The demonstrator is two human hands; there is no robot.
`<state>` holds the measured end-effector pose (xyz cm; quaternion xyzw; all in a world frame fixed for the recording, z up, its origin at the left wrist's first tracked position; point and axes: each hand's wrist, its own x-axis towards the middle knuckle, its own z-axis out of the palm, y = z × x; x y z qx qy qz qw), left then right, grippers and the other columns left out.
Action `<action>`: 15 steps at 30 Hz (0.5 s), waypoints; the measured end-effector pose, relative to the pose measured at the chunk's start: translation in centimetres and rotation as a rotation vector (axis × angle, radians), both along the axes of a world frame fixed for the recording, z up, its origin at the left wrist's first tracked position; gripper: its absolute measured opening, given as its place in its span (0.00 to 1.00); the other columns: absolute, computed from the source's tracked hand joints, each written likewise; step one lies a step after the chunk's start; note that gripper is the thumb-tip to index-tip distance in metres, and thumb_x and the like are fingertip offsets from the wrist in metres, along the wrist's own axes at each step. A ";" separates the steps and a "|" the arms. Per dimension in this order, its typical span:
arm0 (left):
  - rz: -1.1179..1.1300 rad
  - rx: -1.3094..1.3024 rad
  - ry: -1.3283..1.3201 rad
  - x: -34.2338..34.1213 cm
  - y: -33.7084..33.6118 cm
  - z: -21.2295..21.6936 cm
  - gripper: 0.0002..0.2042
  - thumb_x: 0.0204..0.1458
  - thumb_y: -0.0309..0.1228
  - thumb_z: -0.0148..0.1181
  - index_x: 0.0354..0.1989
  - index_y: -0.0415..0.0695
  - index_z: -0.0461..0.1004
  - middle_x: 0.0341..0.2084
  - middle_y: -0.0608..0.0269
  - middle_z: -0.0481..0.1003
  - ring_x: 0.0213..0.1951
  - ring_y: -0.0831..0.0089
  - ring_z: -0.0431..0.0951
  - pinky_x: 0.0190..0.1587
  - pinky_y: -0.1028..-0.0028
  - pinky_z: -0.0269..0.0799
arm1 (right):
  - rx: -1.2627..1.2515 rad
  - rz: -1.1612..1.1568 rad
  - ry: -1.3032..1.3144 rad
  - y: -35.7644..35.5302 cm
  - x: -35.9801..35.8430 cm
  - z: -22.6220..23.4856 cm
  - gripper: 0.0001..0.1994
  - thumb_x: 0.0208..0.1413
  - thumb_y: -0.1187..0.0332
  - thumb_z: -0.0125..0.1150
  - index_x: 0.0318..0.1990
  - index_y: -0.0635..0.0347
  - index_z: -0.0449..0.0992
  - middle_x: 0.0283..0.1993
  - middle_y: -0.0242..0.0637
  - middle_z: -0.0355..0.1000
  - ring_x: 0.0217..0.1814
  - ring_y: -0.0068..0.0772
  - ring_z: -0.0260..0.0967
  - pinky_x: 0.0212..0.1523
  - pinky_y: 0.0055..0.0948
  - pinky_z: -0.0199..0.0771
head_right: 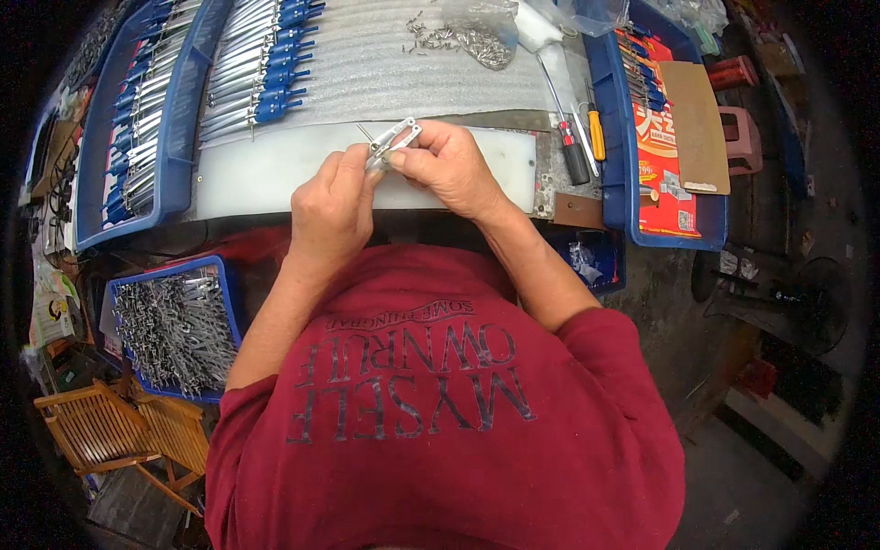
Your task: Assembling small metal slides by inserting pins and applying a blue sealant/threadlocker to the joints.
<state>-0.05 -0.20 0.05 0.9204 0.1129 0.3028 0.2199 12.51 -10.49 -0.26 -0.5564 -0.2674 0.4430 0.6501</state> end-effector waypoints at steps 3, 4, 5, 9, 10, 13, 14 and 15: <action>-0.010 0.007 0.026 -0.1 0.1 0.1 0.08 0.44 0.28 0.53 0.31 0.40 0.63 0.18 0.59 0.64 0.17 0.63 0.70 0.17 0.70 0.66 | -0.055 0.016 -0.036 0.0 0.6 0.2 0.05 0.48 0.70 0.54 0.29 0.63 0.70 0.20 0.27 0.64 0.19 0.14 0.56 0.20 0.15 0.56; -0.016 0.022 0.043 -0.2 0.1 0.1 0.08 0.44 0.28 0.54 0.30 0.40 0.63 0.18 0.59 0.64 0.17 0.63 0.70 0.17 0.70 0.66 | -0.086 0.001 -0.075 0.2 0.5 0.3 0.06 0.48 0.70 0.54 0.29 0.63 0.71 0.20 0.27 0.64 0.19 0.14 0.57 0.20 0.15 0.57; -0.018 0.020 0.044 -0.2 0.1 0.1 0.08 0.44 0.28 0.54 0.30 0.40 0.63 0.18 0.59 0.64 0.17 0.63 0.70 0.17 0.70 0.66 | -0.088 0.000 -0.074 0.3 0.5 0.5 0.06 0.48 0.70 0.54 0.29 0.63 0.71 0.20 0.27 0.64 0.19 0.14 0.57 0.20 0.15 0.57; -0.063 0.035 0.056 -0.2 0.0 0.1 0.08 0.43 0.28 0.54 0.30 0.40 0.63 0.18 0.60 0.64 0.17 0.65 0.71 0.17 0.70 0.66 | -0.156 0.023 -0.161 0.6 0.6 1.0 0.06 0.46 0.70 0.56 0.26 0.64 0.71 0.18 0.27 0.65 0.19 0.15 0.59 0.20 0.15 0.58; -0.068 0.041 0.067 -0.3 0.0 0.2 0.08 0.43 0.28 0.54 0.30 0.40 0.63 0.17 0.60 0.64 0.17 0.65 0.71 0.17 0.71 0.66 | -0.171 0.038 -0.160 0.5 0.7 1.0 0.06 0.45 0.70 0.57 0.25 0.64 0.72 0.18 0.27 0.65 0.18 0.15 0.59 0.19 0.15 0.58; -0.101 0.057 0.084 -0.2 0.0 0.2 0.08 0.44 0.28 0.53 0.30 0.40 0.63 0.17 0.60 0.63 0.17 0.66 0.71 0.17 0.71 0.66 | -0.217 0.071 -0.187 0.4 1.1 0.7 0.05 0.44 0.72 0.58 0.25 0.64 0.72 0.18 0.27 0.64 0.19 0.15 0.58 0.20 0.15 0.58; -0.101 0.056 0.084 -0.2 0.0 0.2 0.08 0.44 0.28 0.53 0.30 0.40 0.63 0.17 0.60 0.63 0.17 0.66 0.71 0.17 0.71 0.66 | -0.219 0.071 -0.186 0.4 1.1 0.8 0.05 0.44 0.72 0.58 0.25 0.64 0.72 0.18 0.27 0.64 0.19 0.15 0.58 0.20 0.15 0.58; -0.113 0.061 0.091 -0.2 0.1 0.2 0.07 0.44 0.28 0.53 0.30 0.40 0.63 0.17 0.60 0.63 0.17 0.66 0.71 0.17 0.71 0.66 | -0.204 0.073 -0.198 0.5 1.1 1.0 0.04 0.43 0.72 0.58 0.24 0.64 0.72 0.18 0.27 0.64 0.19 0.14 0.58 0.20 0.15 0.58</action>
